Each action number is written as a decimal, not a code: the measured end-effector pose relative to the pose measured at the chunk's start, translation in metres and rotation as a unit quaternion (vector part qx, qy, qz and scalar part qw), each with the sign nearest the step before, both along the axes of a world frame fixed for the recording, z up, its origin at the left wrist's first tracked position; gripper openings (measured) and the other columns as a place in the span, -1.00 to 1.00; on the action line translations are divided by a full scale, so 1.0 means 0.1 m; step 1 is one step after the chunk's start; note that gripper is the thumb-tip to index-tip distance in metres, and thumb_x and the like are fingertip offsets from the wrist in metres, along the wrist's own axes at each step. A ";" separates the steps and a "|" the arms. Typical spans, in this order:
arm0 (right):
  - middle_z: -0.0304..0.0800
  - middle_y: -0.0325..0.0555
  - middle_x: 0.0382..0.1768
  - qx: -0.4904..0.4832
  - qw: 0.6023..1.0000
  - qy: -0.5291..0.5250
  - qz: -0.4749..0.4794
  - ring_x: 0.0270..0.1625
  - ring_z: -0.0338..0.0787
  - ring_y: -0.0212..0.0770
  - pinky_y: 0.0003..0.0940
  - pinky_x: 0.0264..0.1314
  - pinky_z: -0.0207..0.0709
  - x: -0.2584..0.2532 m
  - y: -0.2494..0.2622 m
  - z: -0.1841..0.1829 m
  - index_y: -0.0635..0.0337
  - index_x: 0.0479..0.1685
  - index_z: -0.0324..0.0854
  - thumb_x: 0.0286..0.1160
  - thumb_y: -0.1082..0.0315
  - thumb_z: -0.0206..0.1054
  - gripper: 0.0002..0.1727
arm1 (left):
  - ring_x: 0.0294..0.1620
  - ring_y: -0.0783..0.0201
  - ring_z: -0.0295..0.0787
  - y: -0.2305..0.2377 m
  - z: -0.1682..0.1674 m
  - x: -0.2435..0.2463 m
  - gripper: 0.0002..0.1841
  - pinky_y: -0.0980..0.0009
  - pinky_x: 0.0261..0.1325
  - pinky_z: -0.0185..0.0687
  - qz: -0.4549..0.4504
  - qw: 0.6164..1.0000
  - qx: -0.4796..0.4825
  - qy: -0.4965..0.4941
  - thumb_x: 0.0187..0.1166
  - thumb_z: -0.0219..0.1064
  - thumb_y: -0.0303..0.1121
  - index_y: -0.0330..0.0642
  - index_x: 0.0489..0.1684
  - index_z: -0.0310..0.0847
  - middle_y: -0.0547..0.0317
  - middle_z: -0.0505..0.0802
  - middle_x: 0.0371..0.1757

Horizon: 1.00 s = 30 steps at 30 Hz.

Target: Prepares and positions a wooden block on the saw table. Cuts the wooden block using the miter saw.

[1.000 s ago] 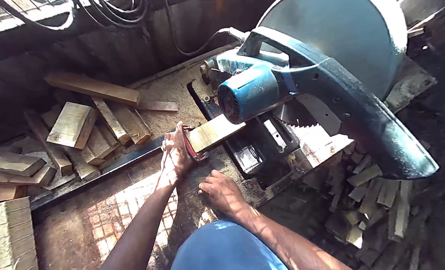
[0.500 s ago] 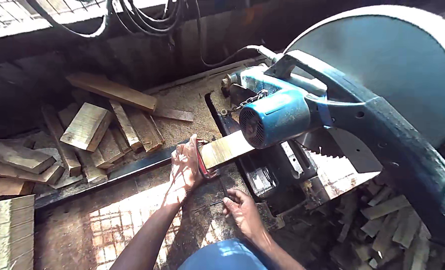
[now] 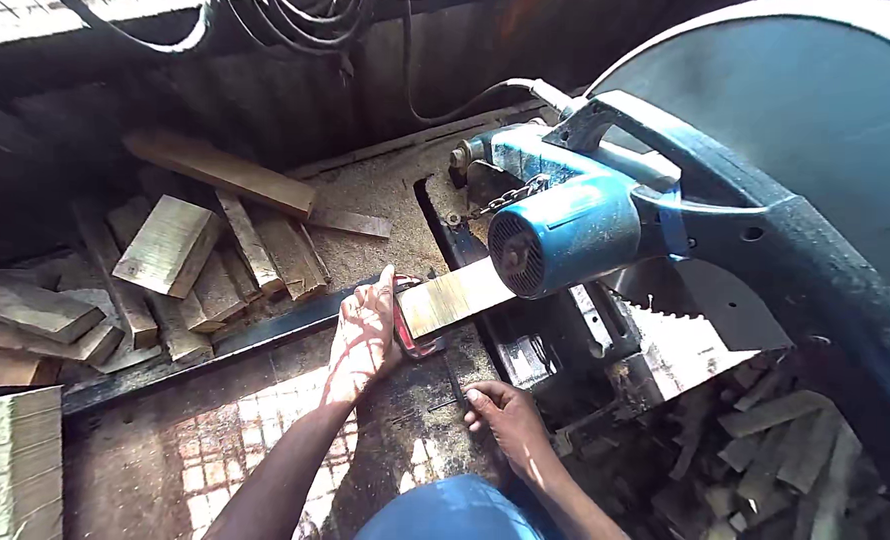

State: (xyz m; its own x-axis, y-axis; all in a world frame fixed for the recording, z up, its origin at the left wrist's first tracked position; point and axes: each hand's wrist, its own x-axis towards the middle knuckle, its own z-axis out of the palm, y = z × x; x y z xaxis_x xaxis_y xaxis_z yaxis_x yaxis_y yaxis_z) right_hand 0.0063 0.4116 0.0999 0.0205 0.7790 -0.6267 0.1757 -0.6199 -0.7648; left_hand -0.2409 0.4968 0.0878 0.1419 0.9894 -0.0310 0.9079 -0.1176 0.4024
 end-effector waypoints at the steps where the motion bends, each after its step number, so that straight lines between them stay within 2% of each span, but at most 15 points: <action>1: 0.90 -0.04 -0.26 0.003 0.999 -0.030 0.013 -0.32 0.90 -0.17 -0.27 -0.23 0.86 0.01 0.01 0.00 0.27 -0.01 0.76 0.66 0.36 0.32 -0.82 | 0.39 -0.20 0.61 0.00 0.01 0.00 0.32 -0.19 0.37 0.52 -0.001 1.000 0.001 -0.002 -0.08 0.70 -0.17 -0.05 0.92 -0.12 -0.17 0.66 0.41; 3: 0.90 -0.09 -0.25 0.017 0.998 -0.064 0.018 -0.30 0.91 -0.18 -0.27 -0.20 0.87 0.02 0.01 0.00 0.24 -0.02 0.73 0.70 0.34 0.27 -0.81 | 0.40 -0.21 0.60 0.01 0.01 -0.01 0.30 -0.19 0.41 0.50 0.000 1.000 0.001 -0.009 -0.02 0.69 -0.13 -0.04 0.93 -0.13 -0.18 0.66 0.42; 6: 0.91 -0.02 -0.24 0.050 0.997 -0.060 -0.023 -0.31 0.93 -0.13 -0.25 -0.23 0.88 0.02 -0.07 0.00 0.32 0.01 0.64 0.77 0.38 0.16 -0.80 | 0.40 -0.22 0.60 -0.01 0.00 0.00 0.27 -0.20 0.41 0.49 0.007 1.000 0.001 -0.025 0.00 0.67 -0.15 -0.02 0.93 -0.10 -0.17 0.68 0.41; 10: 0.87 0.04 -0.28 0.152 0.982 -0.013 -0.108 -0.40 0.85 -0.13 -0.31 -0.36 0.80 -0.08 -0.17 0.00 0.39 -0.01 0.67 0.74 0.43 0.19 -0.80 | 0.38 -0.24 0.59 -0.04 -0.02 0.01 0.23 -0.19 0.40 0.49 0.012 0.999 0.017 -0.031 0.05 0.64 -0.16 -0.06 0.92 -0.08 -0.19 0.69 0.36; 13: 0.87 0.19 0.02 0.217 0.965 0.108 -0.103 -0.43 0.76 -0.22 -0.42 -0.44 0.64 -0.17 -0.22 -0.02 0.41 0.03 0.63 0.75 0.45 0.17 -0.81 | 0.34 -0.24 0.60 0.00 -0.03 0.03 0.25 -0.20 0.37 0.49 0.017 1.000 0.007 -0.023 0.02 0.66 -0.14 -0.09 0.91 -0.07 -0.20 0.70 0.29; 15: 0.89 0.13 0.05 0.266 0.956 0.125 -0.011 -0.39 0.77 -0.29 -0.43 -0.39 0.66 -0.16 -0.22 -0.07 0.34 0.03 0.67 0.72 0.41 0.25 -0.83 | 0.38 -0.26 0.58 0.03 -0.02 0.04 0.25 -0.20 0.42 0.46 0.020 1.000 -0.007 -0.013 0.03 0.67 -0.14 -0.09 0.92 -0.08 -0.20 0.71 0.30; 16: 0.90 0.01 0.05 0.297 0.949 0.081 0.071 -0.27 0.84 -0.32 -0.42 -0.25 0.74 -0.12 -0.21 -0.10 0.27 0.05 0.72 0.70 0.38 0.29 -0.83 | 0.42 -0.26 0.57 0.04 0.01 0.05 0.23 -0.20 0.47 0.44 0.023 0.999 -0.020 -0.011 0.06 0.65 -0.16 -0.07 0.92 -0.08 -0.19 0.71 0.34; 17: 0.92 -0.13 0.05 0.332 0.928 0.003 0.166 -0.07 0.90 -0.34 -0.38 0.00 0.84 -0.08 -0.19 -0.12 0.17 0.05 0.77 0.70 0.30 0.32 -0.81 | 0.43 -0.25 0.56 0.04 0.02 0.06 0.21 -0.19 0.49 0.43 0.024 0.999 -0.026 -0.009 0.09 0.64 -0.16 -0.07 0.92 -0.08 -0.19 0.71 0.35; 18: 0.93 -0.22 0.01 0.361 0.894 -0.084 0.251 0.04 0.90 -0.36 -0.36 0.14 0.82 -0.07 -0.15 -0.13 0.08 0.03 0.80 0.72 0.18 0.31 -0.77 | 0.44 -0.23 0.55 0.04 0.02 0.06 0.21 -0.18 0.49 0.43 0.025 0.999 -0.028 -0.003 0.10 0.62 -0.16 -0.05 0.93 -0.10 -0.18 0.70 0.36; 19: 0.93 -0.26 -0.05 0.373 0.857 -0.160 0.318 0.06 0.90 -0.34 -0.31 0.17 0.79 -0.10 -0.10 -0.10 0.02 -0.02 0.81 0.75 0.09 0.25 -0.72 | 0.44 -0.23 0.55 0.04 0.02 0.06 0.20 -0.18 0.46 0.44 0.023 0.999 -0.028 0.004 0.10 0.60 -0.17 -0.04 0.93 -0.12 -0.18 0.69 0.37; 21: 0.90 -0.21 -0.17 0.331 0.810 -0.258 0.409 -0.02 0.89 -0.21 -0.19 0.05 0.77 -0.25 -0.01 0.00 -0.01 -0.09 0.79 0.77 0.06 0.17 -0.68 | 0.41 -0.25 0.55 0.04 0.00 0.07 0.26 -0.21 0.39 0.45 0.019 0.999 -0.029 0.015 0.00 0.64 -0.22 -0.04 0.93 -0.10 -0.20 0.69 0.36; 23: 0.86 -0.07 -0.14 0.225 0.796 -0.299 0.477 0.02 0.87 -0.04 -0.04 0.07 0.73 -0.40 0.11 0.19 0.05 -0.04 0.76 0.73 0.13 0.15 -0.71 | 0.42 -0.29 0.55 0.05 0.00 0.09 0.31 -0.23 0.39 0.45 0.016 0.999 -0.038 0.027 -0.07 0.71 -0.21 -0.08 0.92 -0.11 -0.24 0.68 0.36; 25: 0.85 0.00 -0.05 0.154 0.792 -0.307 0.504 0.11 0.85 0.02 0.02 0.17 0.69 -0.48 0.19 0.30 0.08 0.02 0.75 0.73 0.17 0.14 -0.71 | 0.44 -0.27 0.54 0.10 -0.01 0.10 0.36 -0.20 0.42 0.43 0.017 0.997 -0.053 0.046 -0.13 0.74 -0.15 -0.09 0.93 -0.12 -0.24 0.68 0.37; 28: 0.85 0.03 0.02 0.125 0.781 -0.314 0.525 0.20 0.82 0.06 0.05 0.25 0.65 -0.51 0.21 0.34 0.09 0.07 0.72 0.74 0.19 0.13 -0.71 | 0.49 -0.18 0.50 0.18 0.01 0.12 0.38 -0.16 0.51 0.34 0.019 0.994 -0.083 0.061 -0.16 0.72 -0.07 -0.02 0.94 -0.14 -0.13 0.67 0.40; 30: 0.84 0.06 0.05 0.116 0.774 -0.318 0.534 0.24 0.80 0.08 0.07 0.28 0.64 -0.53 0.22 0.36 0.12 0.07 0.72 0.74 0.22 0.13 -0.72 | 0.47 -0.20 0.52 0.16 0.04 0.11 0.35 -0.21 0.48 0.37 0.011 0.996 -0.072 0.041 -0.13 0.73 -0.12 -0.05 0.93 -0.10 -0.15 0.68 0.40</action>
